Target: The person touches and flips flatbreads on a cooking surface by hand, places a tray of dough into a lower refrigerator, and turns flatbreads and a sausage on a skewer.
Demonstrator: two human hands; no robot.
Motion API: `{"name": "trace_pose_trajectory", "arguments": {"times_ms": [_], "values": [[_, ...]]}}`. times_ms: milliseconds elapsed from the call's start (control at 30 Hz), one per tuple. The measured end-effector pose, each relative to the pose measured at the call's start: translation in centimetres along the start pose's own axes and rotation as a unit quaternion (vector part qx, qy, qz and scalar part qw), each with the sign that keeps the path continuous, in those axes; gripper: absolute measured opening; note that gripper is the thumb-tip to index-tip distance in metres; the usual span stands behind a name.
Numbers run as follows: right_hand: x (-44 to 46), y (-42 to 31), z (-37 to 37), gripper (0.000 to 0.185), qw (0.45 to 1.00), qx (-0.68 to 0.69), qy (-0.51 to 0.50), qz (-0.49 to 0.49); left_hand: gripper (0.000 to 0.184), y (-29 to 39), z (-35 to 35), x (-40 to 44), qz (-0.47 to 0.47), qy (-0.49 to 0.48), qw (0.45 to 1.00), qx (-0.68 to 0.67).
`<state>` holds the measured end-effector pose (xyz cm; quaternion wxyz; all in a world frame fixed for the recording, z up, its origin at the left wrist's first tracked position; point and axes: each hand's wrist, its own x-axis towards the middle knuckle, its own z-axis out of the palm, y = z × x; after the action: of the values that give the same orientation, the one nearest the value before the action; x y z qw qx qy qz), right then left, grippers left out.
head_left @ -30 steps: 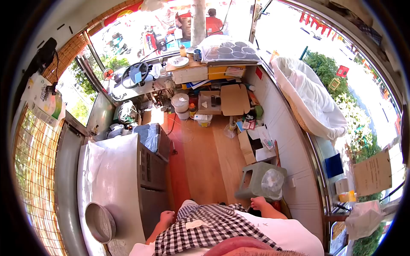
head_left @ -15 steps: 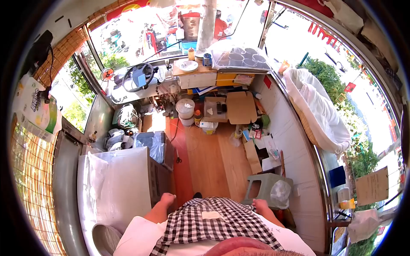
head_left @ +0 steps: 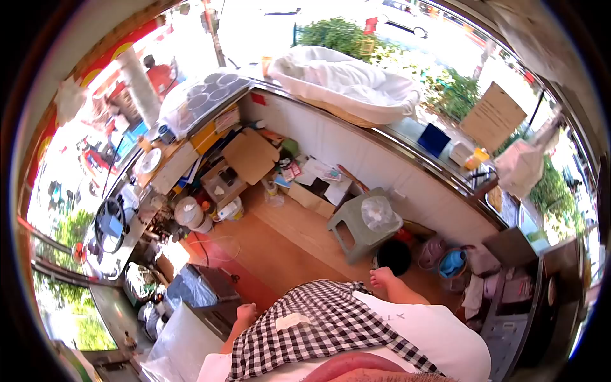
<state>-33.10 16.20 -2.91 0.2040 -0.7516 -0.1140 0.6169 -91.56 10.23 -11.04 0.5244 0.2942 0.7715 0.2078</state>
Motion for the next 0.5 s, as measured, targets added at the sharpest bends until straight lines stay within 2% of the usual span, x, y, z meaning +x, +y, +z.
{"name": "trace_pose_trajectory", "arguments": {"times_ms": [33,100,133,233,300,400,500], "values": [[-1.1,0.4,-1.0,0.016,1.000,-0.010,0.022,0.006,0.023,-0.6,1.9,1.4,-0.063,0.012,0.996,-0.056],[-0.9,2.7,-3.4,0.017,0.999,0.023,0.033,0.018,0.025,2.0,2.9,-0.1,0.001,-0.007,0.985,0.171],[-0.6,4.0,-4.6,0.017,0.998,0.036,0.036,0.024,0.025,3.7,3.9,-0.7,-0.048,-0.015,0.986,0.160],[0.9,7.5,-7.9,0.017,0.994,0.094,0.014,0.049,0.025,8.3,6.0,-2.4,0.013,-0.043,0.979,0.197],[1.4,9.2,-9.3,0.017,0.995,0.083,0.024,0.050,0.025,12.3,7.1,-3.8,0.013,-0.064,0.992,0.104],[-1.4,8.8,-10.5,0.017,0.996,0.064,0.052,0.046,0.024,14.5,9.4,-3.2,-0.005,-0.070,0.997,0.004],[-2.1,7.8,-12.0,0.017,0.993,0.093,0.057,0.033,0.024,14.3,11.3,-0.3,0.015,-0.099,0.995,-0.024]]}}
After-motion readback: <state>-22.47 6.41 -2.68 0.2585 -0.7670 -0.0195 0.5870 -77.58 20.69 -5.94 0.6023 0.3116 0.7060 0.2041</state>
